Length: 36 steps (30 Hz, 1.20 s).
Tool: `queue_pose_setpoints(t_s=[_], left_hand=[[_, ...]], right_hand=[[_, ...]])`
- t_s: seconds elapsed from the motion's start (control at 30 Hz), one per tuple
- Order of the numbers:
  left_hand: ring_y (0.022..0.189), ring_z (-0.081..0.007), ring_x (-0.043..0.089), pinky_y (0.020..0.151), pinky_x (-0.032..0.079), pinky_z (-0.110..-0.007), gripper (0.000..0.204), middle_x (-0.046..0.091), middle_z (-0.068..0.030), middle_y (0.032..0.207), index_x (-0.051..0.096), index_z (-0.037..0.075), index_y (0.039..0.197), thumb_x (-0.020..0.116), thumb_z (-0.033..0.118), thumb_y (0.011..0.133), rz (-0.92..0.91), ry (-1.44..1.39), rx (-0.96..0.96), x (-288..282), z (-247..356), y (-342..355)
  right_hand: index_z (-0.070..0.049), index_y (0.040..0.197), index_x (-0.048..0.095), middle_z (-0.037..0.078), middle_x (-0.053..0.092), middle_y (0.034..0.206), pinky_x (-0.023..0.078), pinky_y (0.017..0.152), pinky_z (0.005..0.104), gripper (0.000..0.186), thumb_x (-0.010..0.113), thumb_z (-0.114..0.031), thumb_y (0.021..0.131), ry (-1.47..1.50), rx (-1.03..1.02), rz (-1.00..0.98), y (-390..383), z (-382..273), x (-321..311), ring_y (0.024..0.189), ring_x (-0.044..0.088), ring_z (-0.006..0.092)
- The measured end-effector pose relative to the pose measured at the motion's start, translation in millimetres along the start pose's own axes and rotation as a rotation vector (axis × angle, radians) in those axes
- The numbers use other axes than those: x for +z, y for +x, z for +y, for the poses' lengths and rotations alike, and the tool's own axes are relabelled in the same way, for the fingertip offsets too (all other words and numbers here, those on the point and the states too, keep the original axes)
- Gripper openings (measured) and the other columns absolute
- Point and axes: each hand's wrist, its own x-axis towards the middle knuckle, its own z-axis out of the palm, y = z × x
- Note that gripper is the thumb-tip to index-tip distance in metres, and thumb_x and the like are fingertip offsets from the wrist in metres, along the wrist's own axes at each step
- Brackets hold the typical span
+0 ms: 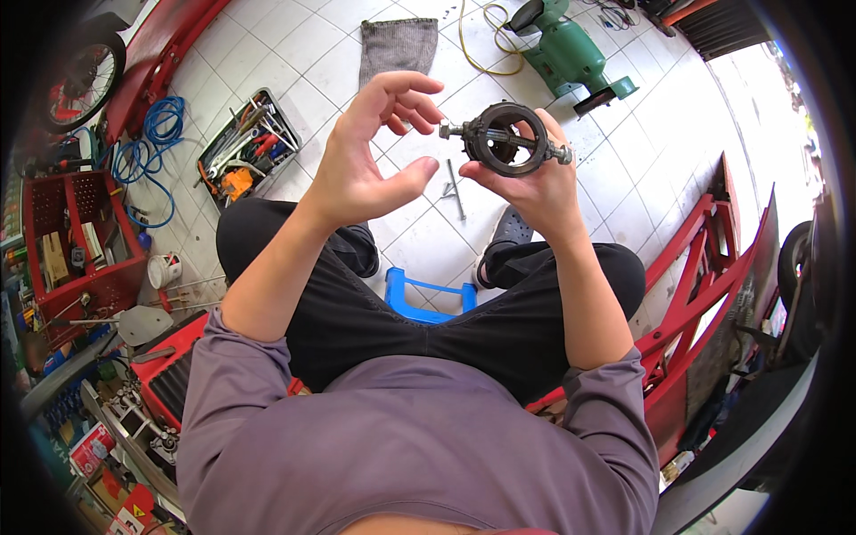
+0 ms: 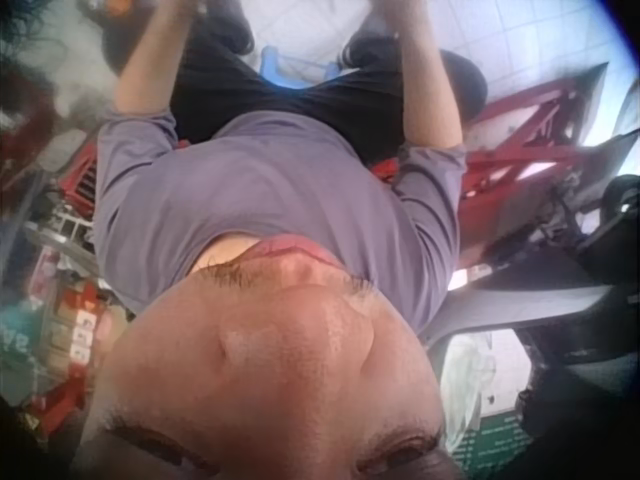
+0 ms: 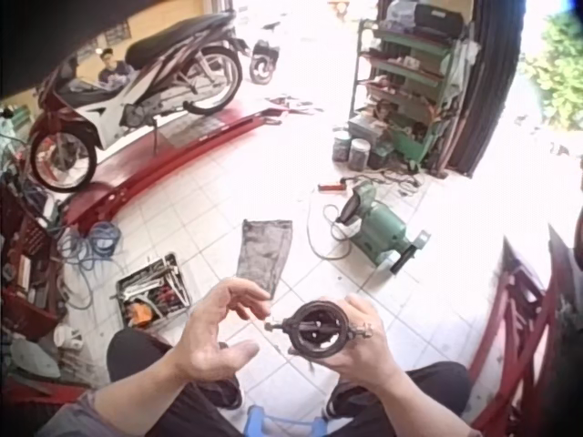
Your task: The person assembles clutch components, inserting small springs and pins into a metal clutch hub and checking their fit by hand.
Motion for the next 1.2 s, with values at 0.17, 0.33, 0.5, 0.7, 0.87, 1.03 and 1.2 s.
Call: queue_pose_setpoints(t_s=[0.17,0.33,0.5,0.7,0.87,1.03,1.2], left_hand=[[0.086,-0.0127,0.059,0.074,0.042,-0.026,0.034,0.063,-0.0022,0.092,0.056,0.006,0.111,0.069,0.017,0.081,-0.154,-0.065,-0.168,-9,-19,-8],[0.098,-0.0140,0.055,0.084,0.038,-0.027,0.041,0.057,-0.0066,0.107,0.051,0.002,0.117,0.067,0.013,0.081,-0.009,0.104,0.049,0,-4,-1],[0.080,-0.0136,0.058,0.071,0.042,-0.025,0.018,0.062,-0.0057,0.085,0.062,0.002,0.094,0.063,0.019,0.087,0.066,-0.031,-0.022,1,-14,-1],[0.073,-0.0133,0.057,0.067,0.044,-0.025,0.020,0.062,-0.0066,0.079,0.066,-0.001,0.084,0.061,0.018,0.090,0.027,0.011,-0.033,1,-10,0],[0.074,-0.0130,0.058,0.068,0.045,-0.026,0.017,0.062,-0.0064,0.080,0.067,-0.001,0.087,0.063,0.016,0.089,0.015,0.033,-0.062,0,-9,2],[0.091,-0.0119,0.055,0.079,0.042,-0.025,0.029,0.060,-0.0062,0.099,0.059,0.000,0.108,0.062,0.024,0.090,0.055,-0.075,-0.098,6,-23,-4],[0.105,-0.0162,0.055,0.089,0.042,-0.034,0.053,0.059,-0.0063,0.112,0.052,0.004,0.121,0.074,0.028,0.078,0.029,-0.132,-0.094,20,-30,-6]], right_hand=[[-0.010,0.097,0.067,0.000,0.060,0.077,0.035,0.072,0.0315,0.054,0.085,-0.040,0.056,-0.129,-0.063,-0.051,0,-1,0,0.074,0.054,0.0180],[-0.011,0.099,0.066,-0.001,0.058,0.076,0.034,0.071,0.0321,0.056,0.085,-0.042,0.056,-0.095,-0.071,-0.011,-1,4,2,0.072,0.053,0.0175],[-0.011,0.099,0.066,-0.001,0.058,0.077,0.033,0.071,0.0324,0.057,0.085,-0.043,0.055,-0.136,-0.059,-0.044,-3,0,3,0.070,0.052,0.0171],[-0.011,0.098,0.066,-0.001,0.057,0.076,0.033,0.072,0.0321,0.057,0.084,-0.044,0.055,-0.154,-0.056,-0.066,-3,3,3,0.070,0.051,0.0173],[-0.011,0.096,0.067,-0.001,0.057,0.076,0.033,0.073,0.0323,0.054,0.084,-0.045,0.057,-0.102,-0.025,-0.080,-3,7,5,0.071,0.052,0.0174],[-0.009,0.087,0.068,0.001,0.059,0.076,0.038,0.070,0.0329,0.042,0.083,-0.040,0.062,0.076,0.112,-0.105,-3,3,9,0.071,0.054,0.0192],[-0.007,0.083,0.069,0.004,0.064,0.074,0.044,0.063,0.0300,0.032,0.082,-0.030,0.066,0.321,0.278,-0.122,-4,-2,12,0.067,0.058,0.0181]])
